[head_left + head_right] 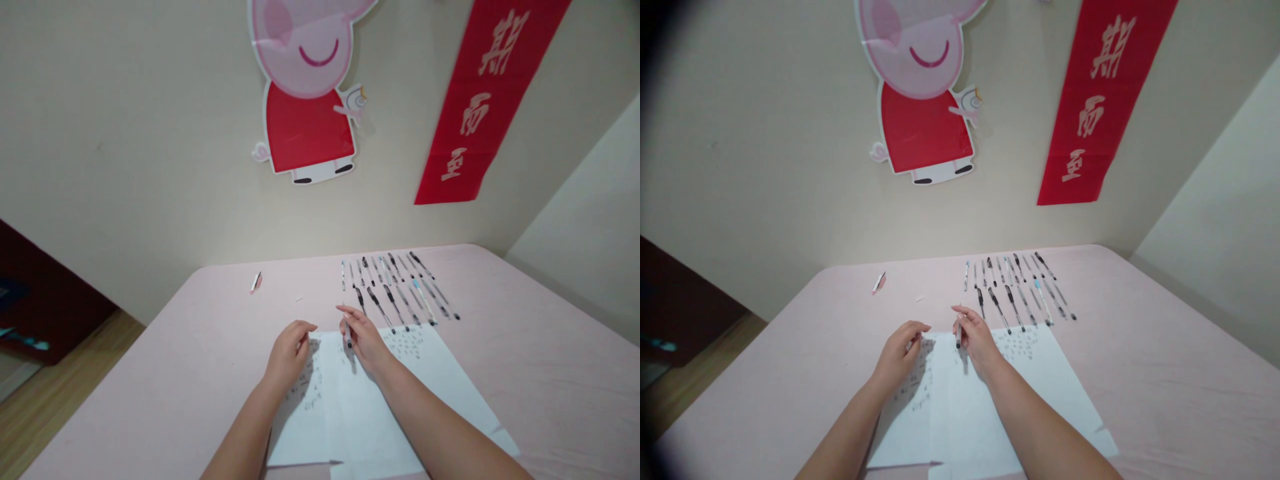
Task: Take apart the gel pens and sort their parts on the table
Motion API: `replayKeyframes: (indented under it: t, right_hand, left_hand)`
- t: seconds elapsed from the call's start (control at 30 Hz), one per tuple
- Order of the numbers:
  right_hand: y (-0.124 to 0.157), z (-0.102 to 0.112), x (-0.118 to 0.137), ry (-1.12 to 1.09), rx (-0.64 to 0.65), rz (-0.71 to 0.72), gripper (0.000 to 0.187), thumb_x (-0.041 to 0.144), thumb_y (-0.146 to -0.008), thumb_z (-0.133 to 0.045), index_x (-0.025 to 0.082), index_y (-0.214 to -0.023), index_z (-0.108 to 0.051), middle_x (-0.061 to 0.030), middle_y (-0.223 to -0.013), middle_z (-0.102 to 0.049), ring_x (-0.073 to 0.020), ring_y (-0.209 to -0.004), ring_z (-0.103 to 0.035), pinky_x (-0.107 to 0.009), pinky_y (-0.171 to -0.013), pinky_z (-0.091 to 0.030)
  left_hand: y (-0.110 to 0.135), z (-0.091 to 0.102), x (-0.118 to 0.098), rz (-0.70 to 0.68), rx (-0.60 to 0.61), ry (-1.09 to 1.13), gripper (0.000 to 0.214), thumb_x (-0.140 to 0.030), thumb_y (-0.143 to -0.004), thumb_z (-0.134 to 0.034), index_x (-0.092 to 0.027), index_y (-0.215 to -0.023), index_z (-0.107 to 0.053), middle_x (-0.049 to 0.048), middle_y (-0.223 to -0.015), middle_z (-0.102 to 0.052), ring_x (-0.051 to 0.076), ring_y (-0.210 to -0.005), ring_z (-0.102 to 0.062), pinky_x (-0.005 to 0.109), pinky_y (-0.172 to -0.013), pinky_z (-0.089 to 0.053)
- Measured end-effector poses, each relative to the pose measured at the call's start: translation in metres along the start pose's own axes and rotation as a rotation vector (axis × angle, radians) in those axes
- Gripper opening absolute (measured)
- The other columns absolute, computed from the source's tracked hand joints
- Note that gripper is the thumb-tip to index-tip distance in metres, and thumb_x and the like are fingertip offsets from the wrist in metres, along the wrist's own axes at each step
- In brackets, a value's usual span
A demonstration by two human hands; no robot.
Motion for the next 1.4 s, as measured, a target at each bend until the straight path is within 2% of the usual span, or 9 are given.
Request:
replayKeyframes:
  t: [0.13, 0.27, 0.43, 0.53, 0.63, 0.77, 0.93, 1.17, 1.4]
  right_hand:
    - [0.0, -0.001, 0.002, -0.122, 0.021, -0.043, 0.029, 0.033, -0.072, -0.069, 0.018, -0.096, -0.064, -0.003, -0.075, -0.07, -0.0101, -0.054, -0.058, -0.018, -0.042, -0.043]
    - [0.001, -0.004, 0.002, -0.193, 0.085, -0.072, 0.032, 0.018, -0.068, -0.069, 0.018, -0.099, -0.062, -0.0075, -0.096, -0.072, -0.0122, -0.069, -0.065, -0.019, -0.051, -0.048]
    - [0.002, -0.003, -0.002, -0.142, 0.093, -0.049, 0.02, 0.028, -0.072, -0.074, 0.019, -0.085, -0.062, -0.001, -0.069, -0.071, -0.0087, -0.053, -0.059, -0.016, -0.045, -0.044]
    - [0.001, -0.001, -0.004, -0.087, 0.078, -0.029, 0.029, 0.044, -0.072, -0.073, 0.017, -0.08, -0.066, 0.0028, -0.053, -0.062, -0.0056, -0.041, -0.049, -0.014, -0.039, -0.038]
    - [0.001, -0.001, -0.004, -0.03, 0.055, -0.02, 0.039, 0.054, -0.073, -0.069, 0.015, -0.08, -0.069, 0.0032, -0.05, -0.058, -0.0053, -0.04, -0.046, -0.015, -0.038, -0.037]
    - [0.004, -0.004, -0.001, 0.008, 0.039, -0.034, 0.045, 0.059, -0.069, -0.069, 0.015, -0.082, -0.07, -0.0022, -0.061, -0.066, -0.0087, -0.048, -0.054, -0.018, -0.041, -0.041]
    - [0.008, -0.007, 0.009, 0.123, 0.008, 0.001, 0.04, 0.052, -0.063, -0.076, 0.018, -0.083, -0.066, -0.0041, -0.075, -0.07, -0.0125, -0.063, -0.061, -0.019, -0.047, -0.044]
    - [0.021, -0.003, 0.015, 0.512, 0.083, 0.02, 0.021, 0.033, -0.066, -0.072, 0.019, -0.07, -0.057, 0.0077, -0.049, -0.05, -0.0077, -0.043, -0.045, -0.02, -0.043, -0.035]
    - [0.032, 0.004, 0.014, 0.596, 0.16, 0.009, 0.016, 0.032, -0.075, -0.064, 0.019, -0.071, -0.054, 0.0072, -0.045, -0.048, -0.009, -0.042, -0.043, -0.022, -0.044, -0.032]
  left_hand:
    - [0.005, -0.012, -0.007, -0.052, 0.079, -0.028, 0.036, -0.001, -0.068, -0.042, -0.018, -0.091, -0.063, 0.0052, -0.093, -0.064, 0.017, -0.091, -0.057, 0.032, -0.083, -0.046]
    - [0.008, -0.02, -0.005, -0.073, 0.148, -0.034, 0.037, 0.0, -0.068, -0.041, -0.019, -0.09, -0.064, 0.0054, -0.094, -0.064, 0.018, -0.092, -0.056, 0.032, -0.084, -0.045]
    - [0.006, -0.014, 0.007, -0.034, 0.091, 0.003, 0.034, -0.001, -0.068, -0.041, -0.019, -0.084, -0.064, 0.0039, -0.087, -0.064, 0.017, -0.087, -0.057, 0.031, -0.081, -0.046]
    - [0.005, -0.011, 0.011, -0.016, 0.075, 0.031, 0.033, -0.001, -0.067, -0.04, -0.019, -0.082, -0.064, 0.0034, -0.085, -0.064, 0.016, -0.084, -0.058, 0.03, -0.079, -0.046]
    - [0.006, -0.013, 0.009, -0.029, 0.098, 0.055, 0.035, 0.0, -0.066, -0.041, -0.019, -0.082, -0.065, 0.0037, -0.086, -0.065, 0.016, -0.085, -0.058, 0.03, -0.08, -0.045]
    - [0.006, -0.016, 0.004, -0.067, 0.148, 0.09, 0.036, 0.001, -0.064, -0.041, -0.019, -0.081, -0.067, 0.0042, -0.087, -0.064, 0.016, -0.087, -0.058, 0.03, -0.082, -0.045]
    - [0.004, -0.017, 0.002, -0.081, 0.175, 0.098, 0.037, 0.002, -0.065, -0.041, -0.019, -0.078, -0.069, 0.0042, -0.087, -0.064, 0.017, -0.088, -0.056, 0.032, -0.083, -0.043]
    - [0.004, -0.02, 0.0, -0.054, 0.228, 0.069, 0.041, 0.004, -0.061, -0.041, -0.02, -0.075, -0.071, 0.0039, -0.087, -0.062, 0.017, -0.089, -0.053, 0.033, -0.083, -0.042]
    - [0.005, -0.025, 0.003, -0.071, 0.28, 0.071, 0.042, 0.003, -0.064, -0.042, -0.022, -0.078, -0.073, 0.0044, -0.088, -0.062, 0.018, -0.089, -0.052, 0.034, -0.083, -0.042]
Point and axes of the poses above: each hand's wrist, its own y-axis away from the middle knuckle, its own z-axis out of the back of the hand, x = y × z, the point moved 6 cm from there along -y, towards the middle knuckle
